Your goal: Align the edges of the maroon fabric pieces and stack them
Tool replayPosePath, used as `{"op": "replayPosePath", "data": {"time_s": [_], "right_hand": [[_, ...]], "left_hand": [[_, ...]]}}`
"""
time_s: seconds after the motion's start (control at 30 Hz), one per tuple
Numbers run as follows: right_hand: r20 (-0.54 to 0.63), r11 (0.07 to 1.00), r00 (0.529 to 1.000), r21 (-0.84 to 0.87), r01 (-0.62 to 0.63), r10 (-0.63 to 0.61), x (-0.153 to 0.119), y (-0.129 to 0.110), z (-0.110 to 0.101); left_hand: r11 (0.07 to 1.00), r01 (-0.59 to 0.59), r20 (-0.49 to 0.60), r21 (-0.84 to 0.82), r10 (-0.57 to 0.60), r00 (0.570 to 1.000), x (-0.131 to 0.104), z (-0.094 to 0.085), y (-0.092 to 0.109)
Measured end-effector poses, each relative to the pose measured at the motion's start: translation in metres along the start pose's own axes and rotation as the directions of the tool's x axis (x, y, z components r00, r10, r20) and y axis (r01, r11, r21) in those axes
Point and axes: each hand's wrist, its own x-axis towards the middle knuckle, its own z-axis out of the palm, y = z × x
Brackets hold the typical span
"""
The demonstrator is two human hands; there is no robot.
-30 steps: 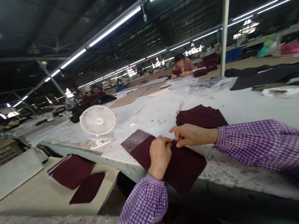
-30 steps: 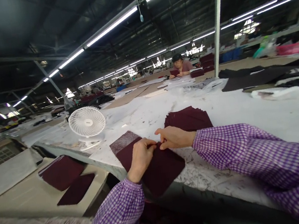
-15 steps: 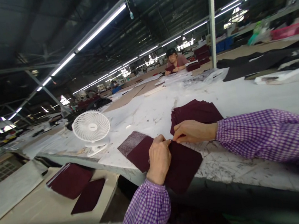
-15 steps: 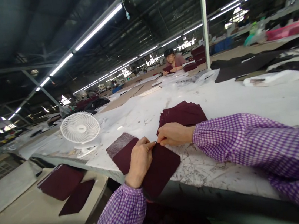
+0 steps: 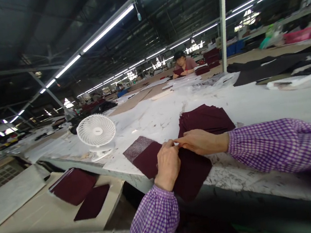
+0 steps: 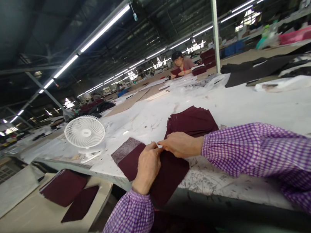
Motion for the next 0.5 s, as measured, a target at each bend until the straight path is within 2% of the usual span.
{"op": "replayPosePath", "data": {"time_s": [0.13, 0.23, 0.37, 0.5], "right_hand": [[0.004, 0.999, 0.999, -0.020, 0.033, -0.032, -0.001, -0.002, 0.002], [-0.020, 0.996, 0.996, 0.016, 0.085, -0.085, -0.001, 0.000, 0.000], [-0.033, 0.984, 0.986, 0.059, 0.166, -0.164, 0.001, 0.007, 0.004], [-0.043, 0.979, 0.981, 0.070, 0.193, -0.191, 0.002, 0.010, 0.009]], "left_hand": [[0.990, 0.062, 0.014, -0.126, -0.060, 0.998, -0.002, -0.005, -0.007], [0.958, 0.097, 0.026, -0.269, -0.094, 0.995, -0.013, -0.013, -0.020], [0.930, 0.076, -0.062, -0.358, -0.105, 0.993, -0.036, -0.020, -0.034], [0.944, -0.001, -0.157, -0.331, -0.054, 0.986, -0.051, -0.018, -0.037]]}}
